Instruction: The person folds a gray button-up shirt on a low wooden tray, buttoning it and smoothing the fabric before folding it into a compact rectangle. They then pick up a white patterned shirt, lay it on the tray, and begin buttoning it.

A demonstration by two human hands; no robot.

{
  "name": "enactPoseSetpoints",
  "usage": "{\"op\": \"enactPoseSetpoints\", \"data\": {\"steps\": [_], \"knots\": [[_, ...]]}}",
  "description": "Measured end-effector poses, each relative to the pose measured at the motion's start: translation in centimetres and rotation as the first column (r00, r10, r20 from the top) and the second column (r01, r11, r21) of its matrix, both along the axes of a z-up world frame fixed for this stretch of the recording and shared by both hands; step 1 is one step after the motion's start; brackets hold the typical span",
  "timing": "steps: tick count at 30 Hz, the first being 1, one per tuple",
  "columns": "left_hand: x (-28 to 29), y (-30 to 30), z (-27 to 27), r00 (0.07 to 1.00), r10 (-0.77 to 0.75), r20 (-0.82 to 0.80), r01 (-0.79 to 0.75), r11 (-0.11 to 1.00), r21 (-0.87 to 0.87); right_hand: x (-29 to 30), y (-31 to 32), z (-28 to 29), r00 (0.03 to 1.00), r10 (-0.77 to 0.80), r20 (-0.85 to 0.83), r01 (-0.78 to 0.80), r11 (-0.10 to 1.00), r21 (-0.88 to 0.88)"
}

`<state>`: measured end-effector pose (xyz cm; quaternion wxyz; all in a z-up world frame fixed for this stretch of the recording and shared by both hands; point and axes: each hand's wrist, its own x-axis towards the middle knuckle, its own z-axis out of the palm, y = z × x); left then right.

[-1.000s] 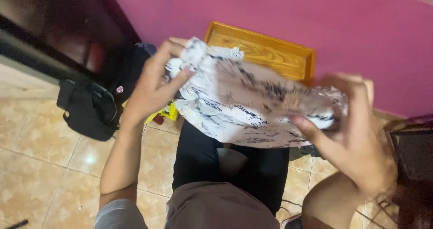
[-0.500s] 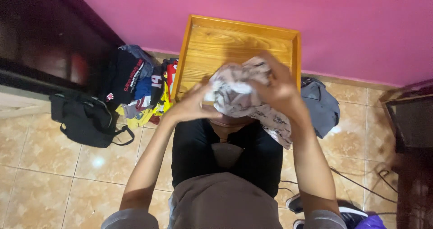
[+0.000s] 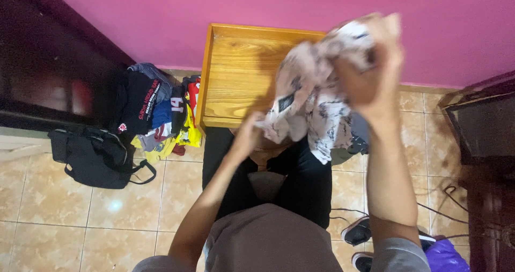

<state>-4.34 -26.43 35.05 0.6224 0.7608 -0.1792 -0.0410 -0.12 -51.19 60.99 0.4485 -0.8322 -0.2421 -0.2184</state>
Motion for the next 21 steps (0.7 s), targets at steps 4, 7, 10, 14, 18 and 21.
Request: {"op": "enactPoseSetpoints", "data": {"steps": [4,7,10,14,18,21], "knots": [[0.9,9.1,-4.6,0.775,0.613,-0.154,-0.598,0.79,0.136,-0.4,-3.8,2.2,0.958,-0.286,0.027,0.287,0.952,-0.103],[0.8,13.2,13.2,0.526,0.815,0.245,-0.826,0.558,-0.083,-1.6,-4.1,3.4,0.946,-0.155,-0.284,0.133,0.987,-0.094],[1.5,17.8,20.0,0.431,0.726,0.536,-0.808,0.574,-0.129,-1.8,-2.3,2.1,0.907,0.174,-0.384,-0.181,0.983,0.019],[5.4,19.7,27.2,0.502,0.7,0.508,-0.733,0.656,-0.18,-2.9,0.9,-0.4,0.781,0.447,-0.436,-0.315,0.885,0.342],[13.3,21.5,25.2,0.644,0.437,0.629,-0.467,0.875,-0.129,-2.1,2.8,-3.8,0.785,0.236,-0.573,0.185,0.793,0.58],[20.0,14.5,19.9,0.708,0.303,0.639,-0.402,0.916,0.011,-1.8,2.7,-5.0,0.867,0.078,-0.492,0.286,0.731,0.62]]}}
